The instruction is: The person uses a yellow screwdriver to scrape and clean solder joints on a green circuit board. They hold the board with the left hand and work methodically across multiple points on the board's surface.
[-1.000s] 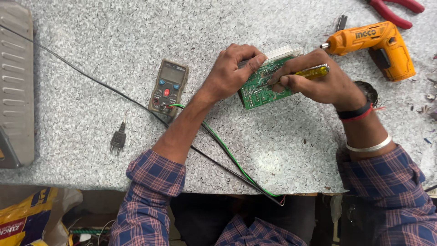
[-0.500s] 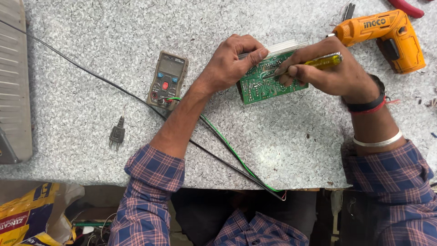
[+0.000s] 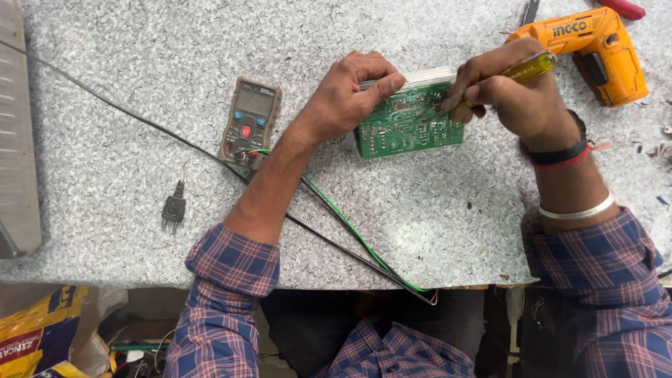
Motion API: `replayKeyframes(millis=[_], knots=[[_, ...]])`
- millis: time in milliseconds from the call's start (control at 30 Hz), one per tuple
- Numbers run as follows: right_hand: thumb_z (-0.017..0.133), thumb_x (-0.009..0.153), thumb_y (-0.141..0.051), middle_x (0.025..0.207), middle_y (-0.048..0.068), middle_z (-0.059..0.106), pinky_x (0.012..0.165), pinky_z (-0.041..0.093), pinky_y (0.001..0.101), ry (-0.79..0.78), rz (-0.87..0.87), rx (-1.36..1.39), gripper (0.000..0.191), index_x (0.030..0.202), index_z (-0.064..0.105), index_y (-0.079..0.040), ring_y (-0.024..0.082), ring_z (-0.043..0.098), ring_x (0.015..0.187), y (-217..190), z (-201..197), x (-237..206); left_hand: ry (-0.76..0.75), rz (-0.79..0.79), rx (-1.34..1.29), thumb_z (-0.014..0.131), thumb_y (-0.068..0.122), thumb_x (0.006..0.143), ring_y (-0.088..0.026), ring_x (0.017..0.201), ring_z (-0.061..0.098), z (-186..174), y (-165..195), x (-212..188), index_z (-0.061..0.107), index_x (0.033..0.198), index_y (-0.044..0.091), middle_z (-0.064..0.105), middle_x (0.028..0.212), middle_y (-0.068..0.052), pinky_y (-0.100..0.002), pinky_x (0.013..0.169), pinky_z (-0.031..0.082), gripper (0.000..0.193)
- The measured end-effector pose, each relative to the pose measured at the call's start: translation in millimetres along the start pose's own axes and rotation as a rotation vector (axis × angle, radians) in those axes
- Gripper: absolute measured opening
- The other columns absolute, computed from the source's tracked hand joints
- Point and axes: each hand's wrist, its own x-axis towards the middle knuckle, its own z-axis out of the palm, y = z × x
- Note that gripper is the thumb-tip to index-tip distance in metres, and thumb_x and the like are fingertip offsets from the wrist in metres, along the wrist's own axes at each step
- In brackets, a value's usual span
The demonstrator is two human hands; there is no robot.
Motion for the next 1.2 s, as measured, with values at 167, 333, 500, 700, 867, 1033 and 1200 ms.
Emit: replayKeyframes(millis=[167,333,500,700,867,1033,1200], knots=[[0.05,0.085,-0.005,0.066,0.01,0.066,0.056,0.049,0.0228,0.045,-0.018,-0.107,0.025,0.088,0.072,0.005,0.011,0.06,0.056,-3.5,-1.9,-1.3,0.005,-0.034,0.011,0.064,0.037,0.105,-0.018,0.088,0.061,2.2,-0.4,0.0,0.077,0.102,0.008,0.072,0.089,-0.002,-0.037,0.077,0.051,0.032],[0.051,0.085,-0.004,0.068,0.008,0.067,0.058,0.052,0.0238,0.008,-0.028,-0.117,0.022,0.086,0.073,0.003,0.01,0.061,0.057,-1.1,0.2,2.0,0.019,-0.081,0.066,0.072,0.043,0.098,-0.017,0.084,0.062,2.2,5.3,0.3,0.078,0.096,0.009,0.072,0.084,-0.002,-0.037,0.074,0.05,0.034],[0.052,0.086,-0.004,0.068,0.008,0.066,0.059,0.05,0.0255,-0.012,-0.02,-0.192,0.022,0.085,0.073,0.002,0.011,0.06,0.054,1.3,-0.4,3.1,0.01,-0.05,0.06,0.082,0.047,0.089,-0.015,0.084,0.063,0.7,12.9,-0.3,0.076,0.089,0.01,0.072,0.082,-0.001,-0.037,0.075,0.051,0.038],[0.051,0.085,-0.003,0.071,0.008,0.069,0.061,0.054,0.0262,-0.023,-0.069,-0.226,0.022,0.085,0.073,0.002,0.013,0.064,0.06,2.8,-0.2,5.5,0.062,-0.013,0.108,0.082,0.04,0.092,-0.019,0.081,0.06,3.7,14.9,-0.8,0.074,0.088,0.007,0.07,0.08,-0.004,-0.039,0.073,0.048,0.034],[0.055,0.088,-0.001,0.081,0.01,0.073,0.068,0.058,0.0277,-0.019,-0.126,-0.297,0.017,0.089,0.071,0.003,0.014,0.071,0.069,1.2,-0.2,6.2,0.181,0.008,0.145,0.079,0.035,0.095,-0.019,0.084,0.061,5.4,13.4,-1.8,0.073,0.086,0.008,0.068,0.083,-0.004,-0.038,0.076,0.048,0.029],[0.071,0.097,-0.011,0.09,0.009,0.075,0.077,0.058,0.0275,-0.026,-0.101,-0.311,0.013,0.098,0.073,0.002,0.014,0.072,0.084,1.7,1.4,5.3,0.178,-0.029,0.135,0.08,0.034,0.094,-0.018,0.083,0.061,-2.9,8.3,-0.7,0.071,0.086,0.008,0.069,0.083,-0.003,-0.036,0.076,0.05,0.029],[0.08,0.092,-0.016,0.091,0.007,0.076,0.075,0.059,0.0264,-0.06,-0.066,-0.311,0.018,0.101,0.074,-0.001,0.013,0.072,0.083,4.3,-1.1,8.2,0.056,-0.163,0.08,0.079,0.039,0.092,-0.014,0.075,0.061,-6.9,9.4,0.2,0.067,0.083,0.01,0.067,0.08,-0.001,-0.034,0.068,0.05,0.033]])
